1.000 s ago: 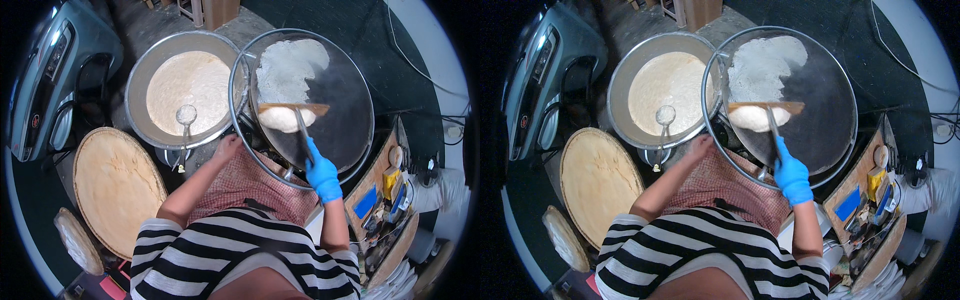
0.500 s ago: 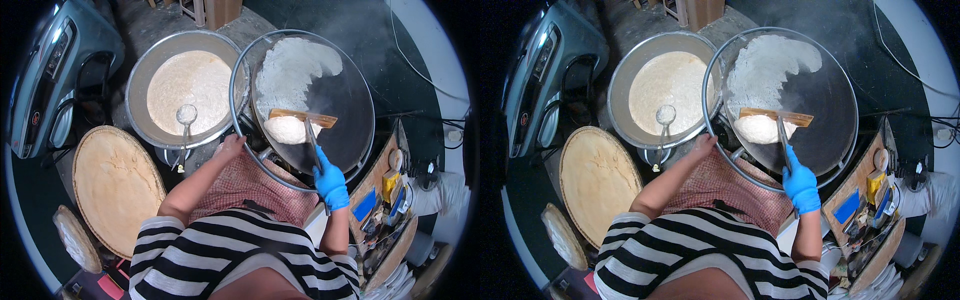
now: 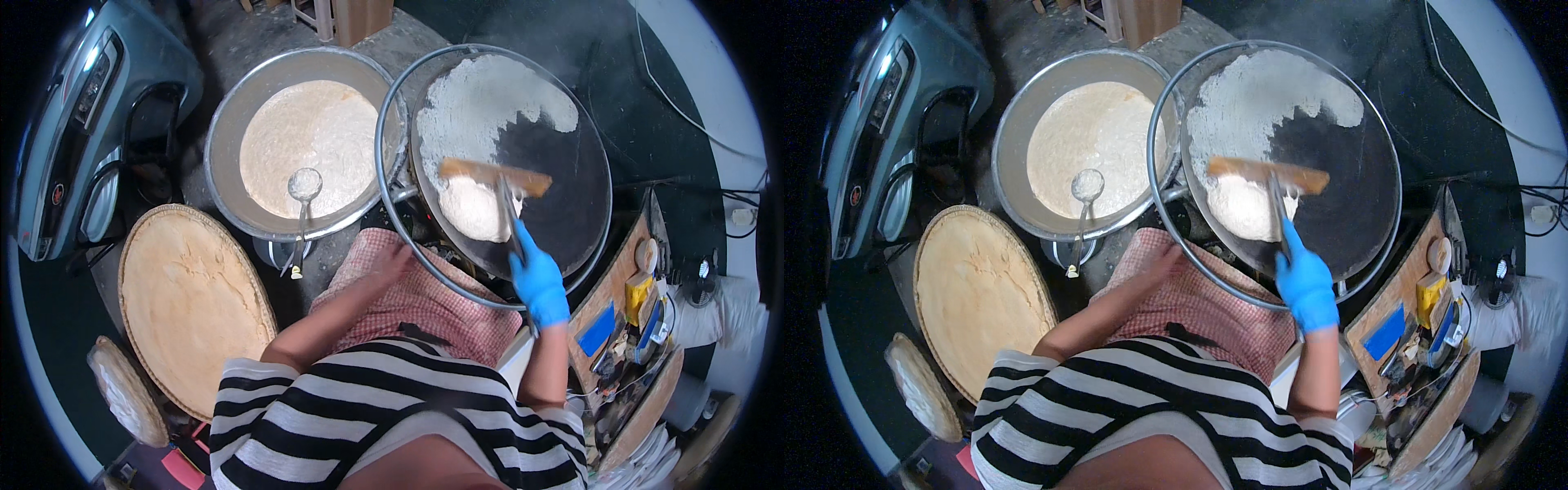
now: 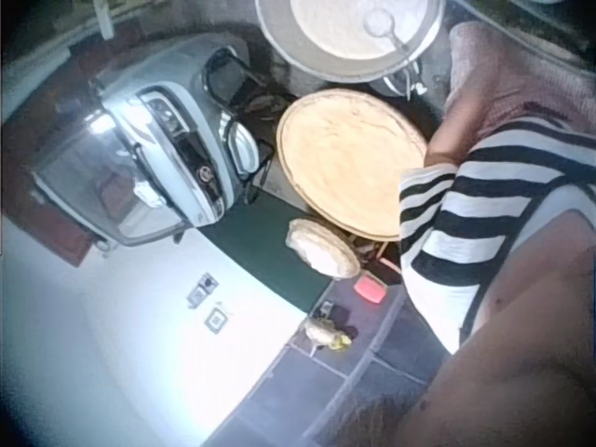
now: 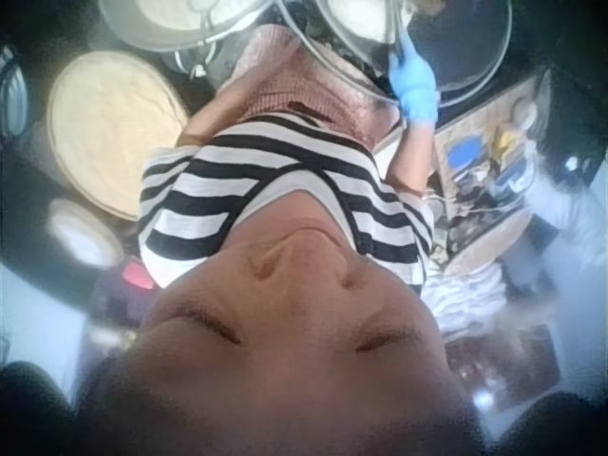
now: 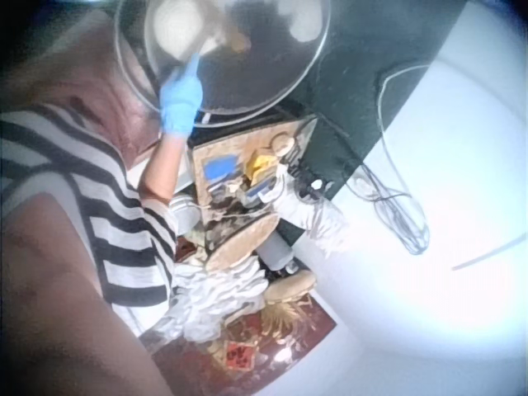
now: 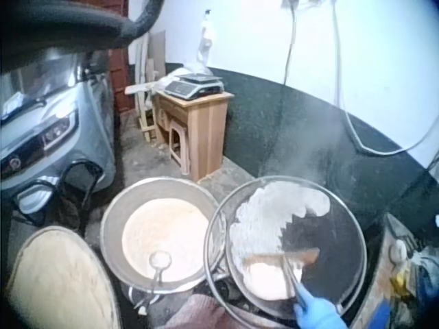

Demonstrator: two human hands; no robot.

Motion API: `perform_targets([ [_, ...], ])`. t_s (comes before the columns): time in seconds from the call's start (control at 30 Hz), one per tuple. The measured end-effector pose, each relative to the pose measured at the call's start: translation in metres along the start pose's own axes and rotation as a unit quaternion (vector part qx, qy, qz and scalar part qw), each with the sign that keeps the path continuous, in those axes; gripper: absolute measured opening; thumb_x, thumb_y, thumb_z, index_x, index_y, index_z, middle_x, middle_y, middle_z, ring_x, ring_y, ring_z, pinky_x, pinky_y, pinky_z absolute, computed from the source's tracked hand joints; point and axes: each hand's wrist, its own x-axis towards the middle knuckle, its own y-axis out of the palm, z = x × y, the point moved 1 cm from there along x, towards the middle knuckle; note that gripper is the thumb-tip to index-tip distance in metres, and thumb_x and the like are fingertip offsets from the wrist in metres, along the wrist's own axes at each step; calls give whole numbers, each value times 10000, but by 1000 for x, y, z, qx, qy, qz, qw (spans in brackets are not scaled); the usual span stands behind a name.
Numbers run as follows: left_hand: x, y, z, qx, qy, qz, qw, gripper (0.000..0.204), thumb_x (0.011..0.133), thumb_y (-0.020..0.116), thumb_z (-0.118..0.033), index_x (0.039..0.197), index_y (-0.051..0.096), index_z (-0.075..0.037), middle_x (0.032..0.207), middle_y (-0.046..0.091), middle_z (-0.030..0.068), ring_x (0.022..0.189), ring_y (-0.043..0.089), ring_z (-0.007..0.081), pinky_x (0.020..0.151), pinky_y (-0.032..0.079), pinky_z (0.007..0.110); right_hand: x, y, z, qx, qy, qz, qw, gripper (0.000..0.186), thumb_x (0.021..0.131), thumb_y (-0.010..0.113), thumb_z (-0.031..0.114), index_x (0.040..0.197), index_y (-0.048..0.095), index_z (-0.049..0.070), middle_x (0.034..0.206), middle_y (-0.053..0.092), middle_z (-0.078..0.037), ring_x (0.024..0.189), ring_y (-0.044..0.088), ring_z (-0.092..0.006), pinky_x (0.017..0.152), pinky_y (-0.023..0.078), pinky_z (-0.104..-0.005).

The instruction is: The person ladles batter onto a hot griddle, spreads it into a thin circle, cooks it, then lifts and folds the crepe onto a wooden board. The cycle repeats with a second crepe. The person uses a ladle, wooden spreader, and blue spatula.

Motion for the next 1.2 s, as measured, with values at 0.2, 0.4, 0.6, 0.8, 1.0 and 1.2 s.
perform_targets([
  [0.2, 43, -6, 5, 254, 78, -91, 960, 363, 894, 523, -338, 862, 558, 22, 709, 594, 101, 641, 598, 182, 546, 474, 315, 10, 22, 20, -39, -37, 5, 999, 589, 820, 534, 147, 1366, 337, 247, 737, 599, -235, 643, 585, -396, 603, 464, -473],
  [0.4, 68, -41, -48, 93, 18, -3, 995, 317, 915, 495, -302, 851, 558, 2, 730, 623, 90, 575, 576, 169, 510, 481, 290, -14, -8, -5, -1, -18, 11, 1000, 605, 819, 536, 159, 1378, 318, 231, 770, 604, -238, 665, 601, -381, 615, 469, -466],
  [0.6, 62, -53, -93, 89, 53, -39, 994, 360, 912, 490, -369, 892, 563, -17, 734, 604, 63, 569, 553, 122, 509, 458, 231, 24, 21, 19, -27, -92, -29, 995, 588, 822, 517, 134, 1371, 329, 223, 713, 597, -225, 626, 585, -385, 597, 464, -472],
  [0.8, 2, -36, -33, 2, 5, -9, 1000, 413, 915, 473, -372, 1045, 524, 17, 839, 603, 111, 702, 604, 183, 601, 501, 291, -17, -12, -4, -31, 82, 81, 993, 631, 807, 555, 109, 1375, 324, 259, 1030, 589, -236, 885, 596, -387, 753, 483, -434],
  [1.0, 23, 9, 11, 140, 63, -78, 985, 382, 888, 519, -341, 929, 569, 35, 822, 620, 152, 684, 623, 221, 605, 502, 332, 22, 13, 27, -10, -88, -30, 996, 583, 811, 537, 128, 1352, 358, 250, 737, 590, -242, 679, 588, -400, 613, 466, -465],
  [1.2, 57, -27, -30, 129, 47, -18, 990, 313, 910, 497, -299, 877, 543, 8, 754, 636, 110, 572, 592, 182, 506, 494, 299, -17, -9, -1, -55, 34, 56, 996, 631, 811, 554, 125, 1384, 314, 235, 727, 597, -239, 631, 599, -382, 581, 471, -449],
])
